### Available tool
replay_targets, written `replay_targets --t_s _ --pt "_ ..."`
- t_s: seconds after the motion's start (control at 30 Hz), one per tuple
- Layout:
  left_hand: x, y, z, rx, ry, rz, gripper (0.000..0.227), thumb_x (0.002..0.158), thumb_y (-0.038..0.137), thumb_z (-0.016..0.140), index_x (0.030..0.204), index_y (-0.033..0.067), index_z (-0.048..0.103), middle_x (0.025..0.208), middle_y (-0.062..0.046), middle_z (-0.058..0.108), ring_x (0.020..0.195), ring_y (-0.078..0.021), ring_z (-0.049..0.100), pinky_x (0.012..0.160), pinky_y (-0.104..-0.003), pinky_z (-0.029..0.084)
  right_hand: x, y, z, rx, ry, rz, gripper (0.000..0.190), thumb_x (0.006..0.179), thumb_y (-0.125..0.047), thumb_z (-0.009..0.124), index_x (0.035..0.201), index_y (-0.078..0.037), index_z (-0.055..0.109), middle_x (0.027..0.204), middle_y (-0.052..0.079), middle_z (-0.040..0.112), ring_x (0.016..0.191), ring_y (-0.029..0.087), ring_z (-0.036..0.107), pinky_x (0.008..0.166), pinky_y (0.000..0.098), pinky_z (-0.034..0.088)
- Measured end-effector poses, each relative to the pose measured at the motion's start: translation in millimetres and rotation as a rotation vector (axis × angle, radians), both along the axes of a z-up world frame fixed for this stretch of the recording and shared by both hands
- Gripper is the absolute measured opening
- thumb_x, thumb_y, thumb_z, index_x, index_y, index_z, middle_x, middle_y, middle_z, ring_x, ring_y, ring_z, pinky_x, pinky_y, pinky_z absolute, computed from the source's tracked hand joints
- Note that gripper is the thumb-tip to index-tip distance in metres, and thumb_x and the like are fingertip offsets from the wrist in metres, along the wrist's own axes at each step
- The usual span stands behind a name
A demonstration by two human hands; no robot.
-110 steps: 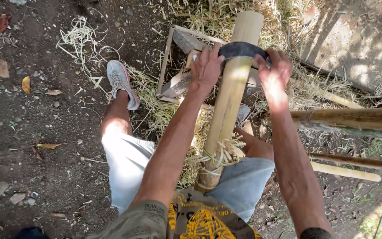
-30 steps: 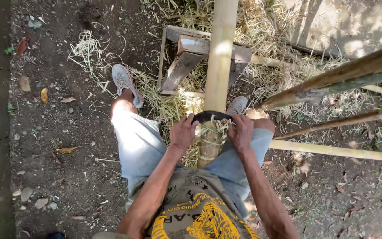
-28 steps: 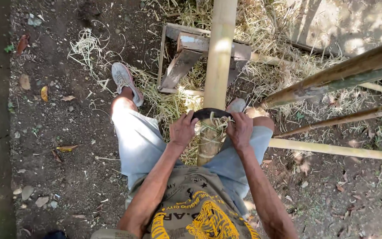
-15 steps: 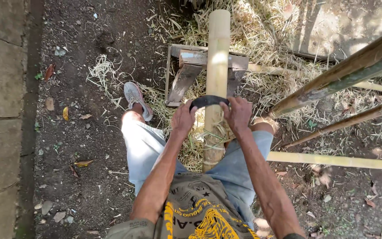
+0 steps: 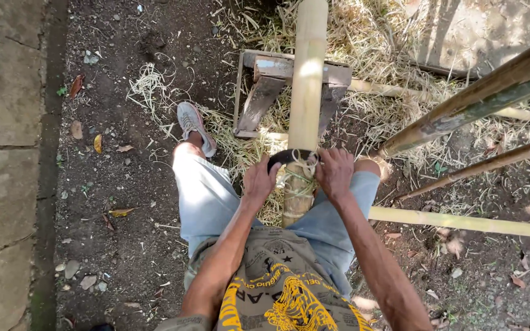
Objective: Using a drawknife-like hand tool to scrape the outer layer of a bamboo pole held on a wooden support.
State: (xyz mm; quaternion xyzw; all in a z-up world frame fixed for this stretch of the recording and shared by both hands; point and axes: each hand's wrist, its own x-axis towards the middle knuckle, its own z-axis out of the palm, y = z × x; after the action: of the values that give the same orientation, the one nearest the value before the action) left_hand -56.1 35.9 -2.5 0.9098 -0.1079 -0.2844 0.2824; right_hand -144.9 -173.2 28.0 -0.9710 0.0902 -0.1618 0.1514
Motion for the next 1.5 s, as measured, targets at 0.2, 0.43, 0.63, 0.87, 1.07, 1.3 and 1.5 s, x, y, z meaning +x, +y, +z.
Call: replay_targets --t_s 0.2,0.43,0.63,0.87,1.07,1.3,1.5 --pt "-4.4 5.6 -12.9 0.013 -0.222 -0.067 0.039 0.1 0.044 0.06 0.109 0.0072 0.066 0.077 -0.019 0.07 0.071 -0.0395 0.068 0.064 -0.053 0.053 -0.3 3.1 -4.5 0.109 0.018 -0.052 0.025 0.083 -0.024 0.08 0.103 -0.013 0.07 0.096 0.005 0.066 0.089 0.027 0.059 0.08 0.0419 0.04" --pt "-6.6 -1.3 -3.4 0.019 -0.105 -0.026 0.041 0.099 0.044 0.057 0.117 0.0082 0.064 0.083 -0.02 0.072 0.074 -0.0419 0.07 0.064 -0.054 0.055 -5.5 0.1 -11.6 0.156 0.055 -0.081 0.03 0.079 -0.019 0.081 0.107 -0.013 0.071 0.093 0.005 0.066 0.092 0.026 0.061 0.083 0.042 0.041" --pt "-4.3 9.8 -3.0 -0.044 -0.207 -0.064 0.045 0.098 0.042 0.06 0.121 0.0041 0.066 0.09 -0.028 0.072 0.083 -0.047 0.068 0.073 -0.056 0.053 -10.6 7.5 -9.4 0.15 0.032 -0.115 0.035 0.075 -0.016 0.08 0.11 -0.015 0.073 0.101 0.005 0.07 0.094 0.026 0.061 0.082 0.0416 0.041" --pt "13.8 -5.3 -5.4 -0.005 -0.158 -0.063 0.046 0.098 0.041 0.06 0.129 0.0068 0.061 0.104 -0.024 0.069 0.091 -0.0427 0.069 0.079 -0.055 0.055 3.5 6.0 -15.9 0.175 0.09 -0.161 0.033 0.082 -0.021 0.079 0.113 -0.013 0.073 0.099 0.008 0.07 0.093 0.026 0.063 0.082 0.0421 0.041" --pt "2.1 -2.5 25.1 -0.271 -0.385 -0.069 0.068 0.097 0.04 0.065 0.147 -0.001 0.044 0.135 -0.027 0.055 0.123 -0.0421 0.059 0.104 -0.051 0.049 -6.3 -8.4 -57.5 0.44 -0.16 -0.419 0.023 0.092 -0.027 0.076 0.104 -0.008 0.073 0.09 0.007 0.069 0.078 0.022 0.062 0.07 0.0384 0.049" --pt "-61.7 -19.8 16.9 -0.272 -0.007 -0.102 0.118 0.075 0.051 0.086 0.155 -0.0039 0.018 0.149 -0.033 0.041 0.136 -0.0461 0.045 0.113 -0.05 0.038 -36.5 -11.7 -92.6 1.377 -0.268 -0.769 0.036 0.099 -0.034 0.068 0.092 0.001 0.066 0.068 0.0 0.058 0.057 0.009 0.049 0.051 0.0276 0.04" --pt "-60.9 -35.0 28.4 -0.191 0.465 0.146 0.132 0.055 0.042 0.09 0.157 0.0079 0.015 0.134 -0.02 0.059 0.117 -0.0355 0.066 0.102 -0.04 0.055 -45.8 26.2 -107.8 1.239 0.037 -0.637 0.037 0.088 -0.025 0.077 0.111 0.004 0.073 0.083 0.004 0.069 0.07 0.01 0.058 0.059 0.0276 0.046"
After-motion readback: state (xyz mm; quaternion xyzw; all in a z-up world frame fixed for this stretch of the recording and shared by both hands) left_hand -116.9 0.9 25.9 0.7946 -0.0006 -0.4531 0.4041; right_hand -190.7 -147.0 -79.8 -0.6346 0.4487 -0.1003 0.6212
